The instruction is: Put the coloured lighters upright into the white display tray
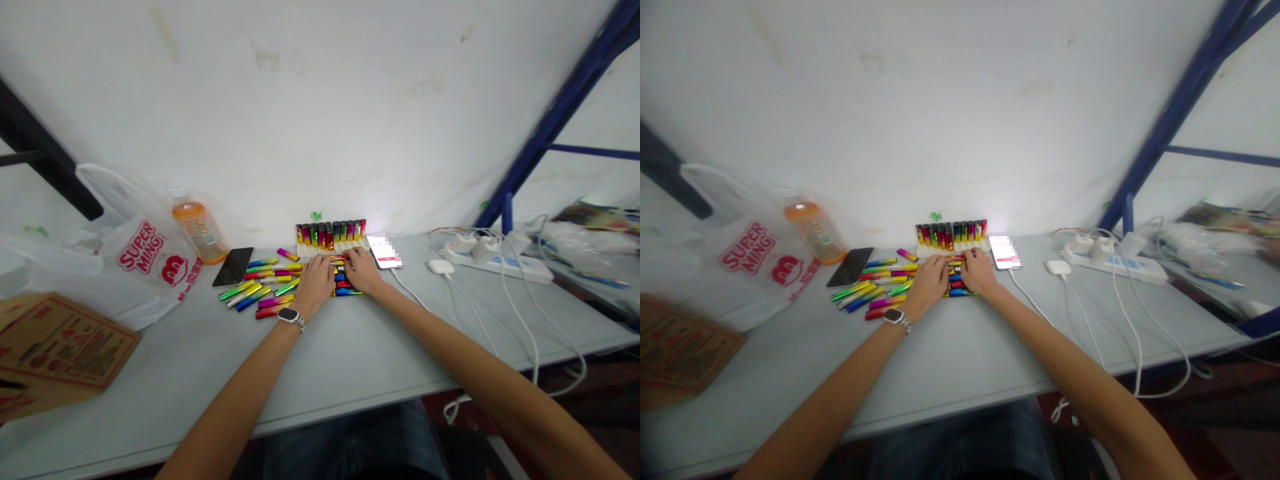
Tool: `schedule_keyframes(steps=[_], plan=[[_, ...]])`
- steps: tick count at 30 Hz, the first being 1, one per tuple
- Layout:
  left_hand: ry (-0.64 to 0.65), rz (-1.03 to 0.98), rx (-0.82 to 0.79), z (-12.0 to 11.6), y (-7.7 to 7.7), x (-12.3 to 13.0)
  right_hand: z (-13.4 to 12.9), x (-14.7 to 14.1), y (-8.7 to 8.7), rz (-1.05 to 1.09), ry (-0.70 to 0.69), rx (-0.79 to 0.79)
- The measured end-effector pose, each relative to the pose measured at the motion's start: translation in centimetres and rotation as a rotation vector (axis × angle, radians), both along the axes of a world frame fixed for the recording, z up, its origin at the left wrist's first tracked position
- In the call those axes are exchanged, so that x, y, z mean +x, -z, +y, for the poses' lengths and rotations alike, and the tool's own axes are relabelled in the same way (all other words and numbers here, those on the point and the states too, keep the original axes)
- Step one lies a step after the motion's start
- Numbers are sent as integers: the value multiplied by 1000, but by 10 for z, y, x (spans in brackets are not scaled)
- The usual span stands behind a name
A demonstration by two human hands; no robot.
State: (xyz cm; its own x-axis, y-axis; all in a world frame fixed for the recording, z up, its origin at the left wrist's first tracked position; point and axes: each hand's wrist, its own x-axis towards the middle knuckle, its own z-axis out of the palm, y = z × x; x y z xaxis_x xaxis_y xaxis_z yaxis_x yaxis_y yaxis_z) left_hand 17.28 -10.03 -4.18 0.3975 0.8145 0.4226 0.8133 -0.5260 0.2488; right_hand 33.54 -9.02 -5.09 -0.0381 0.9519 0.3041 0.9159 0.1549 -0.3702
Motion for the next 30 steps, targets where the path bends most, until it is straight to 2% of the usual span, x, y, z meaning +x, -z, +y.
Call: schedule_keyframes(steps=[4, 8, 11, 15, 18, 22, 26, 28, 30], plan=[[9, -130, 20, -2, -3, -10, 20, 9, -20, -123, -56, -43], [18, -150, 9, -5, -2, -16, 38, 19, -41, -200, -100, -149], [22, -136, 3, -7, -3, -15, 39, 25, -44, -237, -40, -223], [38, -159, 7, -8, -3, -13, 32, 28, -37, -157, 34, -178], [69, -253, 1, -7, -5, -10, 24, 30, -34, -1, 24, -70], [126, -521, -66, -2, -16, 2, 7, 31, -39, 388, -91, 130], [155, -710, -268, 2, -30, 20, -11, 25, -41, 814, -274, 187], [191, -804, -388, 2, -31, 26, -17, 21, -39, 963, -294, 178], [254, -891, -499, 1, -28, 29, -22, 16, -36, 1010, -263, 188]])
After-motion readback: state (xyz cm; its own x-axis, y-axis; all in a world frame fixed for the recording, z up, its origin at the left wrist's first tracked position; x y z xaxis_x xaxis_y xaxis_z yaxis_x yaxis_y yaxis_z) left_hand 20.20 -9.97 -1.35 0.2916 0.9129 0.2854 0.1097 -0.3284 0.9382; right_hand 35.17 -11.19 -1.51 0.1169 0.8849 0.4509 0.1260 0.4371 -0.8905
